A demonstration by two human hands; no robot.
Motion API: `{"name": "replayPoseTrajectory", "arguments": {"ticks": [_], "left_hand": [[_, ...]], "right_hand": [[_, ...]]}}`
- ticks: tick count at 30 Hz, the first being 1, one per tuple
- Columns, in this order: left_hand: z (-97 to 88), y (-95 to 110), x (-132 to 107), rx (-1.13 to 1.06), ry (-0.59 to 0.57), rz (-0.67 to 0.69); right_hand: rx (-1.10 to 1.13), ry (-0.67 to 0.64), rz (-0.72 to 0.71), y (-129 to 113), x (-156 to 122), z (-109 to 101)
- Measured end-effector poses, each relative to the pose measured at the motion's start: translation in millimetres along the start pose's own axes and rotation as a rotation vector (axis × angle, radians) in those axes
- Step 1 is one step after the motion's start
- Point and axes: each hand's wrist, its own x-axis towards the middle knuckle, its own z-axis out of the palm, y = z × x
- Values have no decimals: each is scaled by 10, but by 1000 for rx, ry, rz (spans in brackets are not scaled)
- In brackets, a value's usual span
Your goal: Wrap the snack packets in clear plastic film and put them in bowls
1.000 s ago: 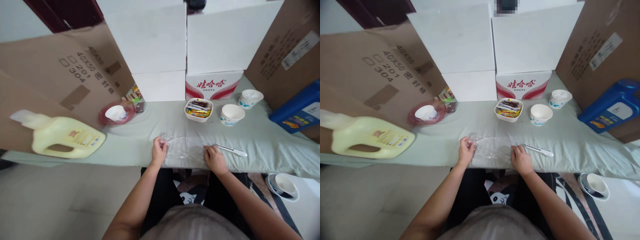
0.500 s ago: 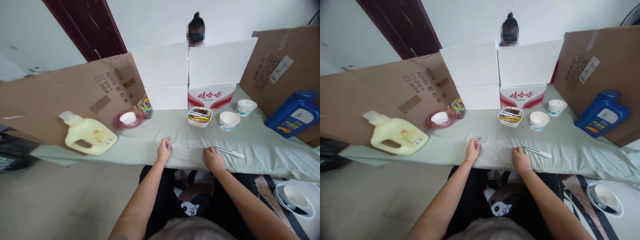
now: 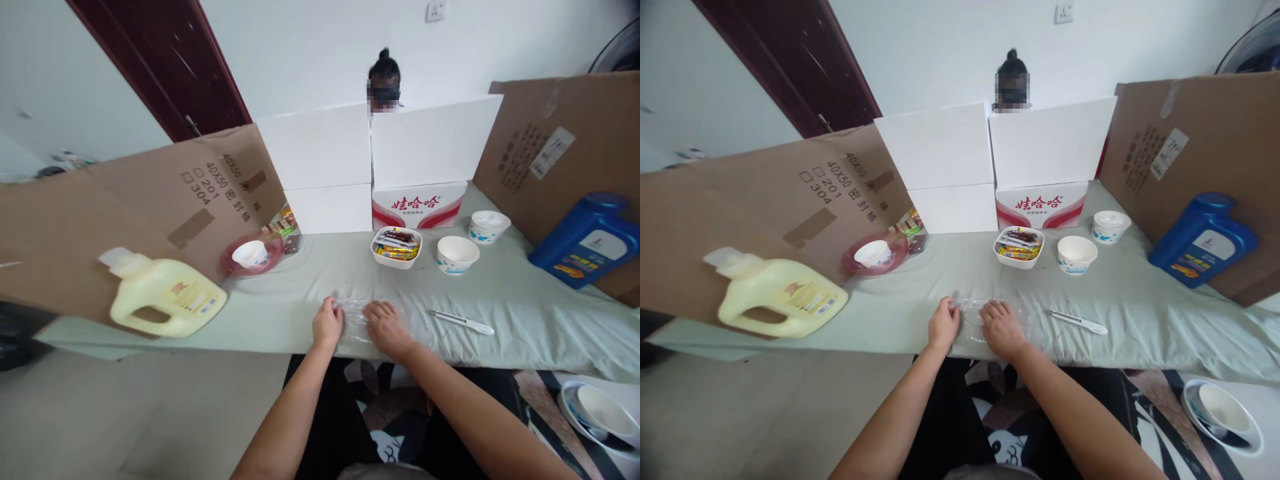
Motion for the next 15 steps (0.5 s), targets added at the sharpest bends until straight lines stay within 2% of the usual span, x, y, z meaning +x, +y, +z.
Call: {"name": "replayPoseTrajectory", "arguments": {"ticks": [3, 5, 6, 7, 8, 10, 11, 12, 13, 15], "left_hand": [[-121, -114, 54, 132, 7, -77], [-196, -164, 67, 199, 67, -120], [-216, -164, 57, 204, 106, -89], [-220, -144, 35, 193, 123, 1], [-209, -108, 3, 174, 101, 147], [-151, -14, -75, 124, -54, 504], [-112, 28, -112, 112, -155, 635], [-75, 59, -143, 119, -234, 700], [-42, 75, -165, 145, -278, 700], [3, 66, -182, 219, -288, 583]], "right_hand": [[1, -53, 15, 23, 61, 210], [-1, -79, 36, 54, 37, 287], [-6, -86, 44, 62, 25, 305], [-12, -93, 50, 64, 18, 313], [-17, -101, 52, 63, 18, 315], [-17, -109, 51, 70, 25, 304], [-13, -110, 53, 89, 25, 293], [-12, -108, 61, 126, 16, 280], [-17, -102, 79, 181, -5, 263], [-50, -81, 132, 343, -83, 224]]}}
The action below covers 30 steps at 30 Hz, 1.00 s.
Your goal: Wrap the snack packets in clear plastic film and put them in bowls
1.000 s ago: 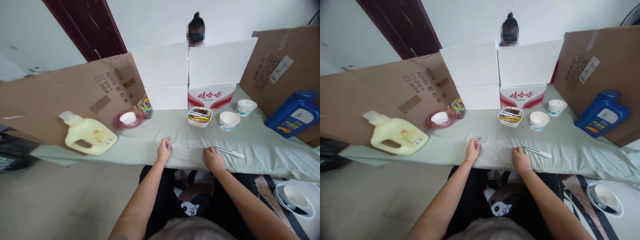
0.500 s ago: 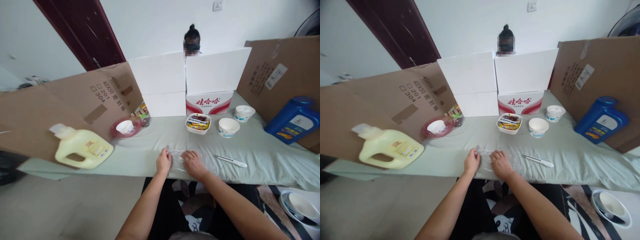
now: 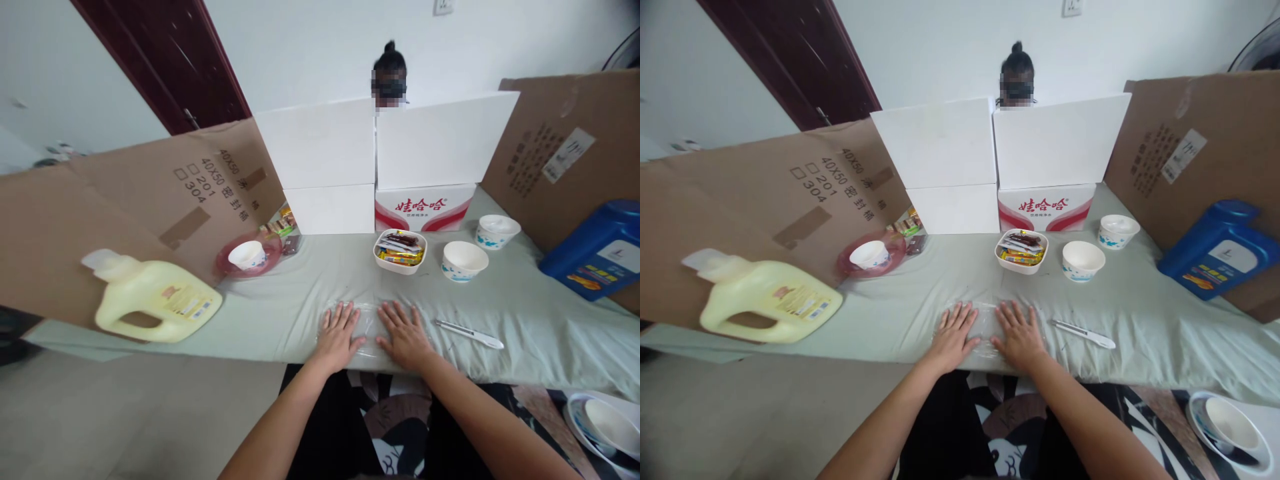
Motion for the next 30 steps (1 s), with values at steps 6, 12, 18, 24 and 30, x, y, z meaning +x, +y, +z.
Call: {"name": "replayPoseTrajectory", "arguments": {"ticks": [6, 12, 18, 24, 30], "left_hand": [[-46, -107, -32, 21, 31, -266], [-296, -235, -315, -108, 38, 63], [-340, -482, -534, -231, -8, 153], [-377, -550, -381, -349, 27, 121], [-334, -644, 93, -277, 153, -239]], "right_hand": [[-61, 173, 54, 495, -327, -100], [148, 109, -272, 501, -667, -256], [368, 85, -207, 560, -735, -303], [557, 78, 169, 576, -485, -323], [280, 104, 307, 579, -55, -270]]}}
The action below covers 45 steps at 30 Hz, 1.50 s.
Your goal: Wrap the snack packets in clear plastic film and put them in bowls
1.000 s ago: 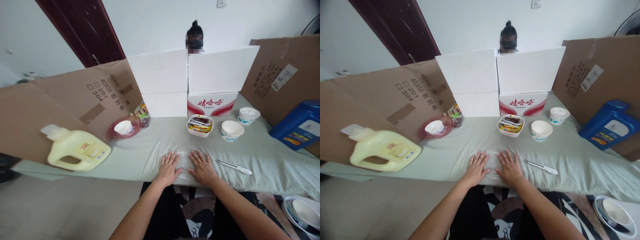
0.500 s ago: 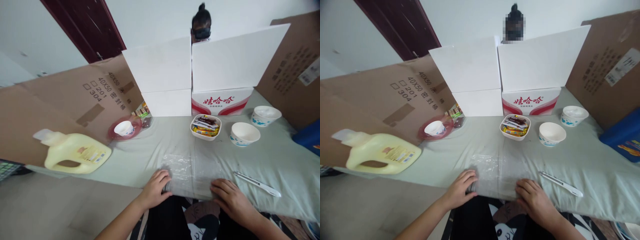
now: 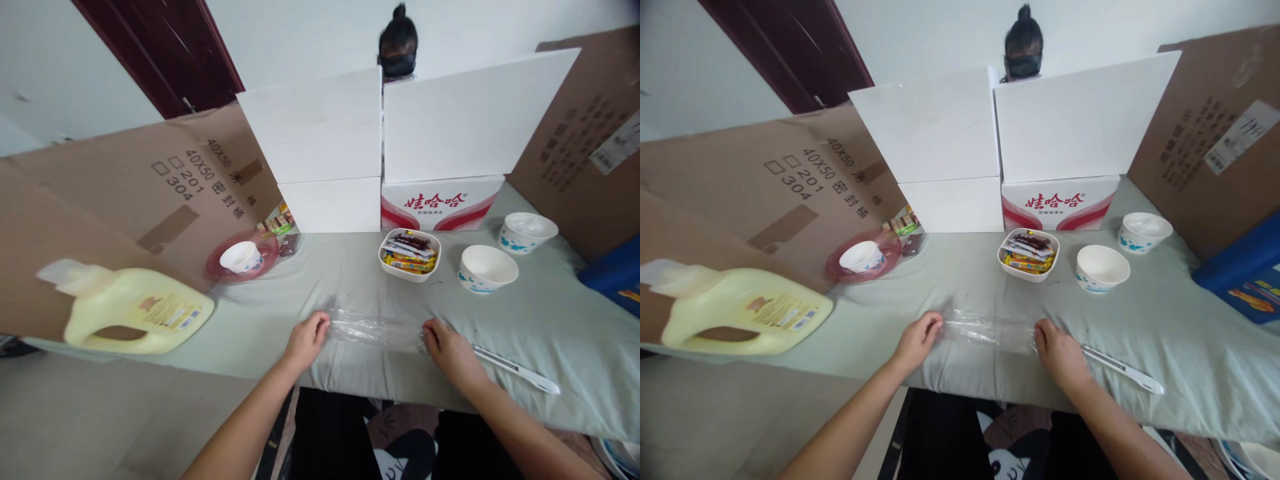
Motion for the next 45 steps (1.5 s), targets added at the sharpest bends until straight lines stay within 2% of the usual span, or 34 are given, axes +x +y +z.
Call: {"name": "replayPoseTrajectory", "arguments": {"ticks": [4, 8, 10, 12, 14, 15, 17, 18, 20, 21, 23, 26, 29, 31, 33, 36, 40, 43, 45], "left_hand": [[145, 25, 241, 240, -11, -97], [216, 32, 278, 390, -31, -62], [204, 57, 257, 436, 36, -54], [186, 140, 217, 456, 180, -14], [202, 294, 148, 417, 307, 110], [233, 391, 104, 374, 321, 190], [340, 592, 10, 277, 248, 319], [410, 680, -33, 244, 185, 352], [553, 791, -92, 232, 66, 369], [615, 807, -107, 247, 18, 365], [692, 760, -111, 292, -61, 342], [687, 560, -89, 341, -118, 269], [600, 367, -84, 375, -81, 145], [546, 333, -101, 376, -16, 78], [515, 410, -134, 337, 71, 76], [515, 682, -193, 172, 126, 201], [577, 1033, -226, -112, 6, 349], [651, 1145, -234, -296, -92, 318], [709, 1178, -249, -405, -160, 259]], "right_hand": [[-289, -20, 64, -91, 192, 71], [-421, -30, 62, -135, 249, 104], [-447, -34, 62, -150, 243, 85], [-471, 8, 56, -178, 223, 46], [-482, 119, -13, -231, 191, 18], [-472, 181, -80, -267, 170, 22], [-409, 258, -269, -348, 124, 82], [-367, 255, -370, -385, 104, 136], [-312, 188, -517, -426, 73, 268], [-304, 141, -545, -424, 64, 331], [-310, 56, -512, -372, 51, 418], [-319, -3, -388, -223, 26, 418], [-344, 2, -262, -86, 10, 300], [-363, 31, -155, -30, 34, 197], [-364, 60, -60, -4, 95, 94], [-292, 29, 9, 5, 225, -37], [-183, -64, 7, 14, 324, -161], [-76, -65, 51, -12, 268, -221], [169, -100, 145, -83, 179, -238]]}}
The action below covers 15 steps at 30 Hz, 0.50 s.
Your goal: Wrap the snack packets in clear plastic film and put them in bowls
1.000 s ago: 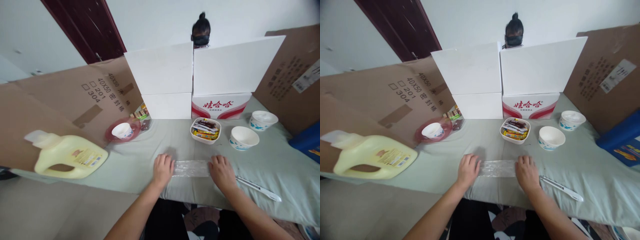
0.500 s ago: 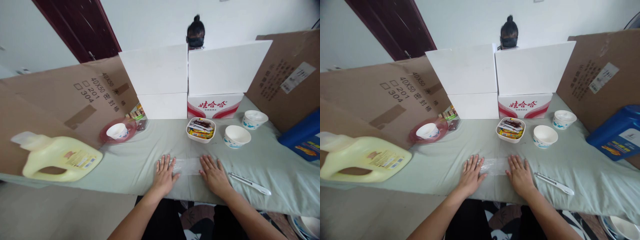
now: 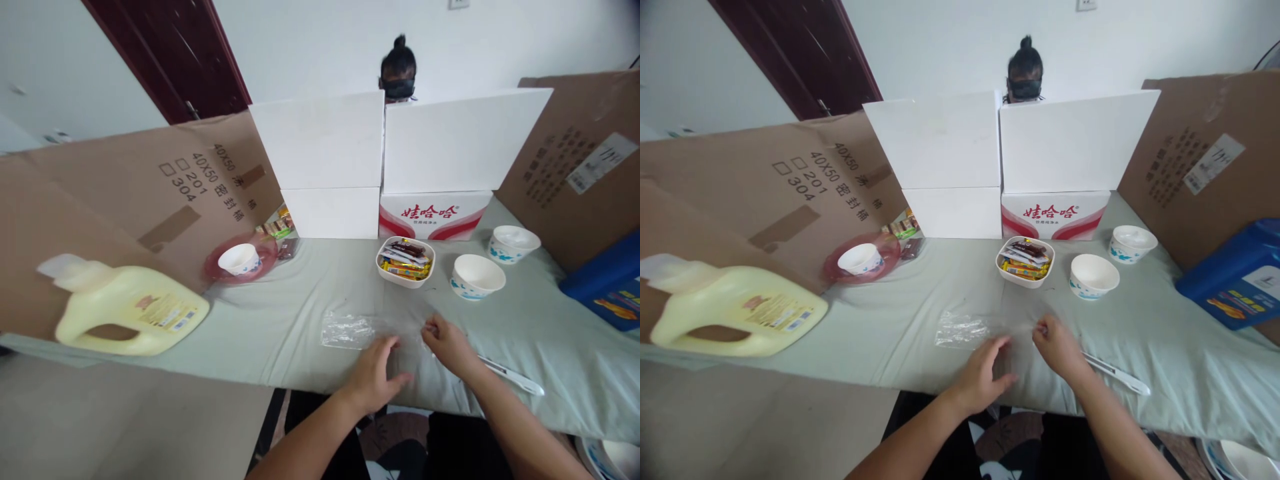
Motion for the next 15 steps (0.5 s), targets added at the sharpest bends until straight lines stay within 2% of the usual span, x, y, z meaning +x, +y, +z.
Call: {"name": "replayPoseTrajectory", "arguments": {"ticks": [2, 4, 6, 7, 9, 12, 15], "left_hand": [[68, 6, 1, -107, -7, -50], [133, 14, 15, -227, 28, -86], [183, 17, 44, -379, 80, -150], [199, 14, 59, -463, 110, -197], [208, -5, 79, -613, 153, -308], [164, -57, 65, -725, 170, -412], [58, -128, 39, -722, 127, -390]], "right_hand": [[315, -94, 42, -93, -111, 30], [557, -212, -40, -191, -194, 68], [693, -292, -167, -254, -220, 92], [721, -296, -212, -265, -210, 95], [702, -219, -233, -248, -150, 81], [553, -103, -260, -184, -30, 46], [464, -237, -407, -155, 52, 61]]}}
